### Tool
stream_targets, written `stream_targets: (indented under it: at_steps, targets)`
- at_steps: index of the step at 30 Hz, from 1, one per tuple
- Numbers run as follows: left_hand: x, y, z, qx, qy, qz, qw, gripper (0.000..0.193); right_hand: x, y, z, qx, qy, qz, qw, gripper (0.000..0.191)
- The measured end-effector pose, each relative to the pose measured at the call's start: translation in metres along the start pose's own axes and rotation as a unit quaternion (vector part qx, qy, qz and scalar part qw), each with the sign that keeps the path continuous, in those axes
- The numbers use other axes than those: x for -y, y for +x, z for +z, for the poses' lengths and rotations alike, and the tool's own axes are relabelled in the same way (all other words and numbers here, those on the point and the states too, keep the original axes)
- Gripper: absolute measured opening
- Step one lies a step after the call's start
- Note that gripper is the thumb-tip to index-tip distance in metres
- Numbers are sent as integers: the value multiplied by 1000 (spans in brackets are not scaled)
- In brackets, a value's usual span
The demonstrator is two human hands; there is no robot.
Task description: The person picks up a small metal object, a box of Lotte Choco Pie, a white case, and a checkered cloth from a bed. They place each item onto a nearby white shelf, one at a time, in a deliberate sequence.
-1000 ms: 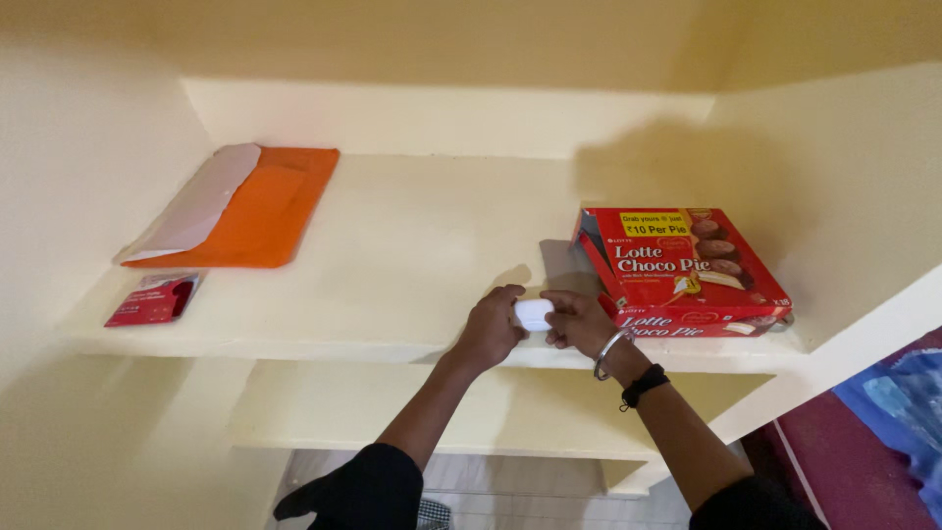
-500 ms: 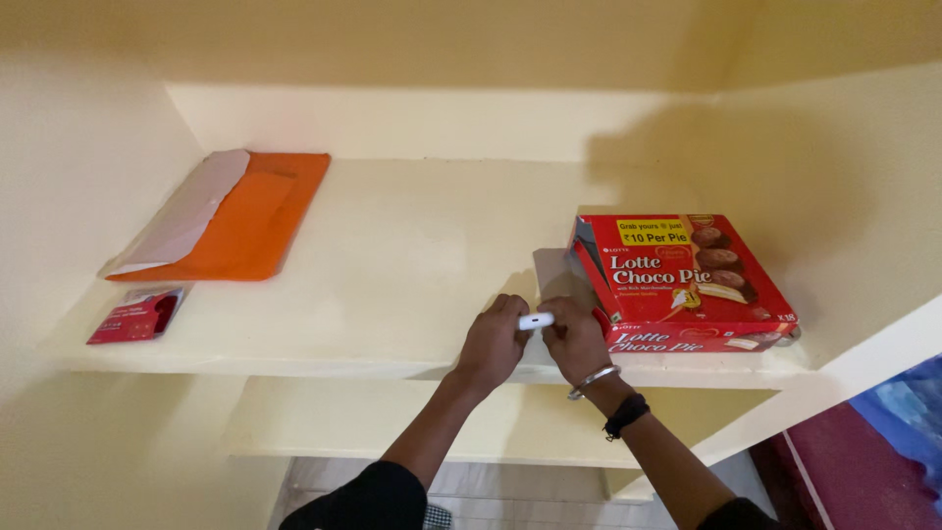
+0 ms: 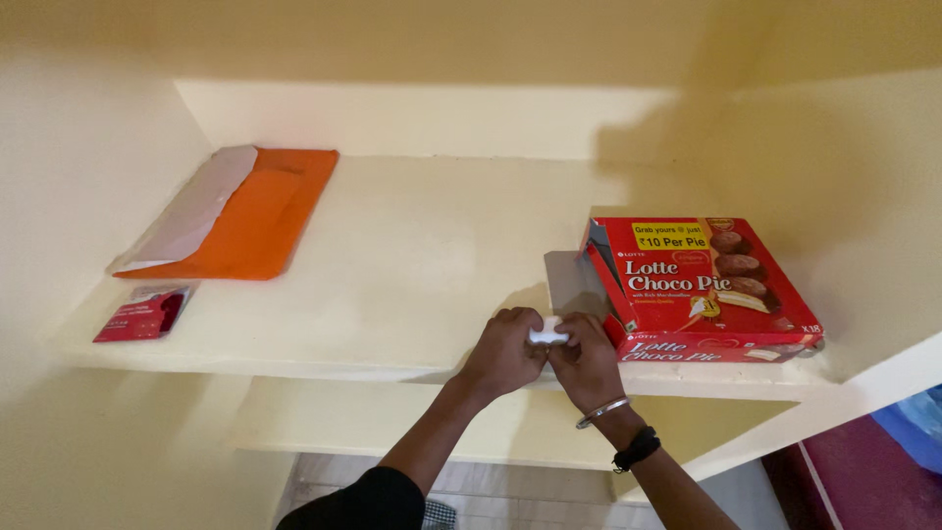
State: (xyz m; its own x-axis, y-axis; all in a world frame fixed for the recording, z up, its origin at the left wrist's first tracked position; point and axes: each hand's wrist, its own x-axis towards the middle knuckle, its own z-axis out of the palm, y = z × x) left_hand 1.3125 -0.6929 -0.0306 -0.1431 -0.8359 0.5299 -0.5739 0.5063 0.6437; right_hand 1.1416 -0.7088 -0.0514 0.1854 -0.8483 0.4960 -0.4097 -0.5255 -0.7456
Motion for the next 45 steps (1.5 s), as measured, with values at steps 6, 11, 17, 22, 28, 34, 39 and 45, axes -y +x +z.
stream_targets:
  at_steps: [6, 11, 17, 22, 28, 34, 39, 45]
  targets:
    - [-4, -4, 3, -13, 34, 16, 999, 24, 4, -22, 2, -81, 60, 28, 995, 19]
    - [-6, -8, 4, -11, 35, -1, 999, 28, 3, -40, 7, -140, -17, 6, 990, 16]
    - [-4, -9, 5, -24, 16, 19, 999, 27, -15, -44, 10, -165, 113, 38, 979, 14]
    - [-4, -12, 1, -9, -5, 22, 1000, 28, -22, -50, 9, -170, 114, 33, 978, 14]
    - [-14, -10, 7, -2, 25, 39, 999, 33, -14, -48, 10, -175, 151, 31, 973, 12]
    - [-18, -7, 10, 25, 43, -9, 999, 39, 4, -47, 6, -175, 13, -44, 984, 13]
    - [-20, -5, 9, 41, 50, -26, 998, 46, 13, -51, 7, -173, -18, -61, 983, 15]
    - [-21, -3, 8, 61, 11, -69, 996, 58, 9, -54, 5, -163, 7, -39, 986, 13]
